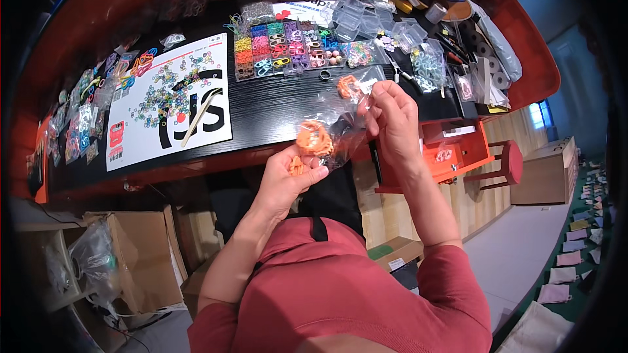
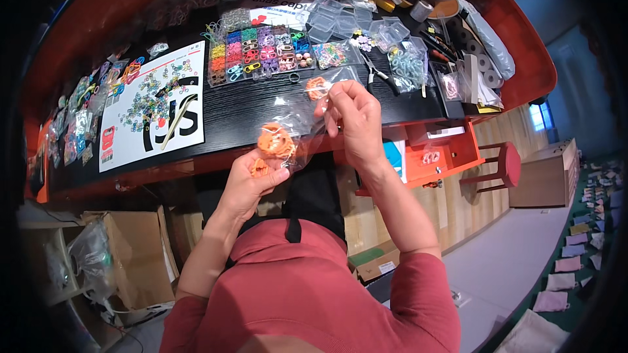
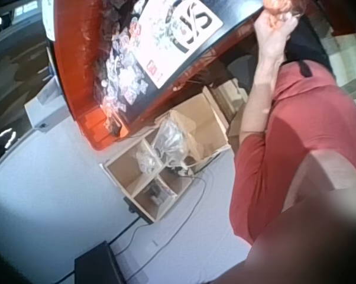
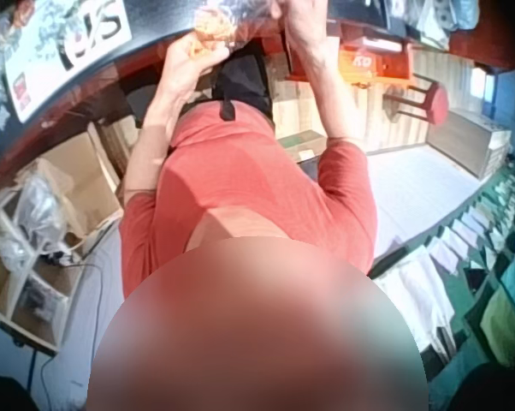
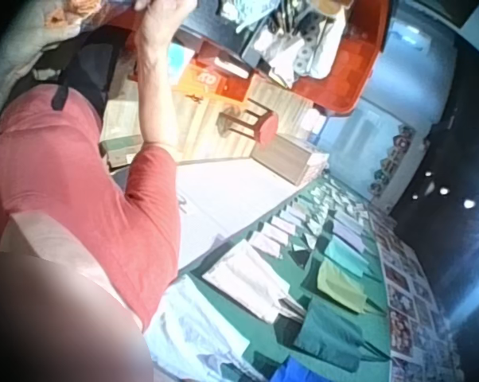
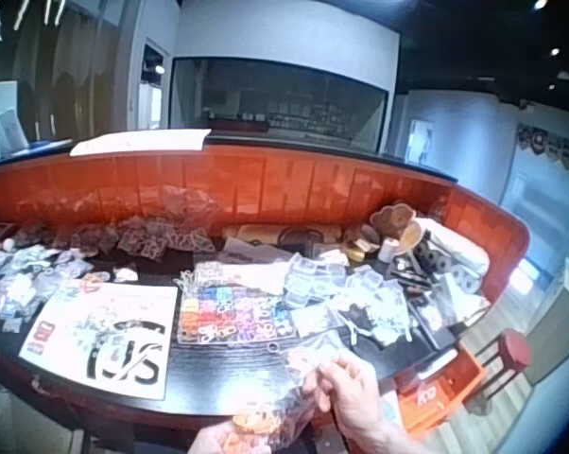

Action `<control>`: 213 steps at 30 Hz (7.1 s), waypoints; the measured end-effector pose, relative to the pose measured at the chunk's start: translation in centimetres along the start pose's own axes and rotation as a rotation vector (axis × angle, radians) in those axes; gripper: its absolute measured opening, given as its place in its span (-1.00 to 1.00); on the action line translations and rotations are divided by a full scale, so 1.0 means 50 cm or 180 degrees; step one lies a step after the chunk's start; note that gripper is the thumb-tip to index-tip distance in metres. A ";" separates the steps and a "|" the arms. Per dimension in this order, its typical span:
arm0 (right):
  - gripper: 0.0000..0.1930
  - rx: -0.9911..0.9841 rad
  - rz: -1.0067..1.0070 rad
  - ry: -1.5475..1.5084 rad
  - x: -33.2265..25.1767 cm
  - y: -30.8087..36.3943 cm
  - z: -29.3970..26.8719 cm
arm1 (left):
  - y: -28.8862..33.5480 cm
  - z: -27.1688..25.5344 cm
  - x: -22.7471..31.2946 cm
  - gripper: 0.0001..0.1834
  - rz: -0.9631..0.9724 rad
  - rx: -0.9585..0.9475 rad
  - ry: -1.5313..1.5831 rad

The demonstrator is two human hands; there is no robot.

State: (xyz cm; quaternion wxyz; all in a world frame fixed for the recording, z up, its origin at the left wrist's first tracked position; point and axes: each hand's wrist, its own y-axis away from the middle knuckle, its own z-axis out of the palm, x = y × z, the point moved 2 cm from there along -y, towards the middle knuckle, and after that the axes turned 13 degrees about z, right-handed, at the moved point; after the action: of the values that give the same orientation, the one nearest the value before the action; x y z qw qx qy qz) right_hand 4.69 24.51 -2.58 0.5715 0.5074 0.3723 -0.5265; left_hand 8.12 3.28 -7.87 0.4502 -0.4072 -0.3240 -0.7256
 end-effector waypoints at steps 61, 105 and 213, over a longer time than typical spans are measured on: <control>-0.76 -0.1526 -0.0865 -0.0564 -0.062 -0.114 0.145 | -0.105 0.008 0.246 -0.72 0.4689 -0.1269 -0.4681; -0.86 -0.0726 -0.1963 0.0233 -0.045 -0.063 0.149 | -0.112 0.061 0.308 -0.84 0.1467 -0.0474 -0.3241; -0.83 -0.0163 -0.0486 0.0884 0.029 0.098 0.028 | -0.008 0.004 0.047 -0.76 -0.0103 -0.0733 -0.0915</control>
State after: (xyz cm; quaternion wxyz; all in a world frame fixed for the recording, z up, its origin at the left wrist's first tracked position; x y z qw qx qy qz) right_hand 9.61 22.47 -2.77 0.4857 0.5308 0.4986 -0.4835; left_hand 7.20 2.67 -5.73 0.3379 -0.5503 -0.3064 -0.6994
